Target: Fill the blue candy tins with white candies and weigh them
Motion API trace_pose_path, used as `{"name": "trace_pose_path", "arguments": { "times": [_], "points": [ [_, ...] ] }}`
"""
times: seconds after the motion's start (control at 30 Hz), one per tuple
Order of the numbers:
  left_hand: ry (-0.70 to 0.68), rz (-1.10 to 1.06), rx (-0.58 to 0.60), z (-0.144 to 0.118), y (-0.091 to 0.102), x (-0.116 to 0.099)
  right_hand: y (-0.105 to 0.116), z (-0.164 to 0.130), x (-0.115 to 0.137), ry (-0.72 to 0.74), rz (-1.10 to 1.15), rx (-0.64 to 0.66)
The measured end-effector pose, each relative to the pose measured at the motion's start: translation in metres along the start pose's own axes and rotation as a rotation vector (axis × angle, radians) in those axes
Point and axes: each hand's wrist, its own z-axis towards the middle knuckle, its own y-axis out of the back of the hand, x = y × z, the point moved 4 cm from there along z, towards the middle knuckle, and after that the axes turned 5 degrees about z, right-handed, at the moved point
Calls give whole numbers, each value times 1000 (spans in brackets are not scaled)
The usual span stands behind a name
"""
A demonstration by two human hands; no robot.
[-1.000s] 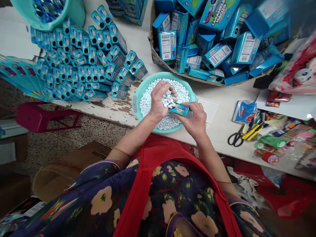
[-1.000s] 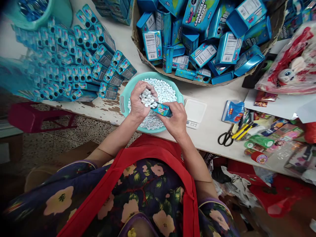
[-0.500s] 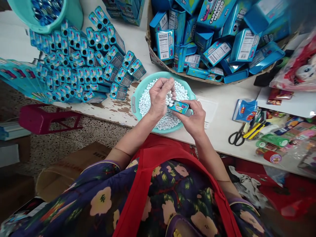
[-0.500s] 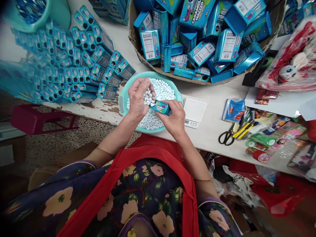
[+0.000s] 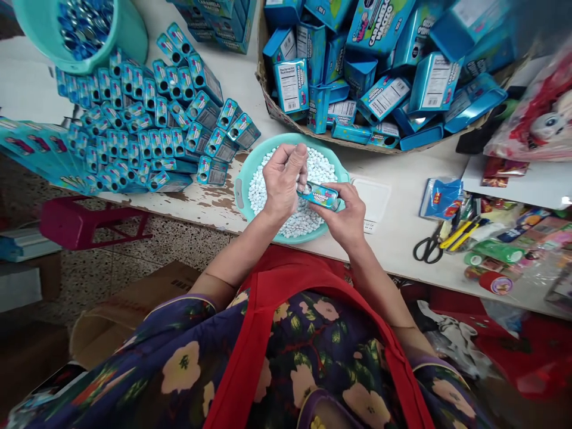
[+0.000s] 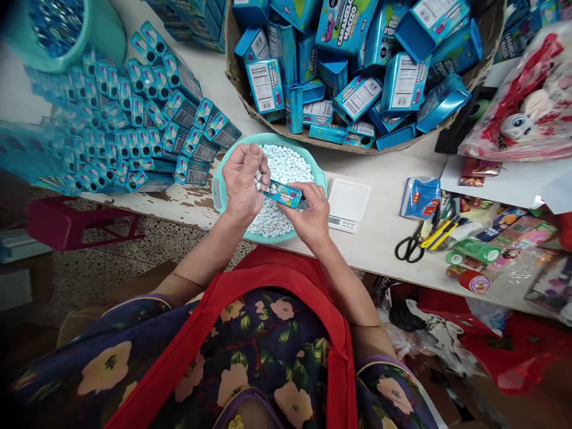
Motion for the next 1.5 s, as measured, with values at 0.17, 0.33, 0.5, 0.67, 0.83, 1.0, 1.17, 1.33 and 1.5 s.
{"name": "trace_pose_path", "arguments": {
  "times": [0.17,0.33,0.5,0.67,0.83,1.0,1.17,1.33,1.5],
  "points": [
    [5,-20,15,-5,1,-4,-4,-4,-12,-70,134,-10],
    [8,2,-23,-6,8,-12,-4,-12,-29,-182,386,-64],
    [-23,-74,-5,-7,9,-14,-11,-15,-36,-184,457,-55],
    [-70,-121,-35,-9,6,-6,-12,-14,-27,-135,362,-55],
    [-87,-121,-65,-12,-1,-4,-12,-12,-22,-117,326,-59],
    [-33,-58,-39,1,2,6,-4,-15,-31,-177,374,-72],
    [-78,577,193,24,30,39,44,-33,-49,-198,470,-223],
    [-332,1092,296,46,21,36,91,-50,-122,-363,386,-533],
    [-392,1032,266,123,-73,43,88,-47,-179,-428,353,-548]
  ]
}}
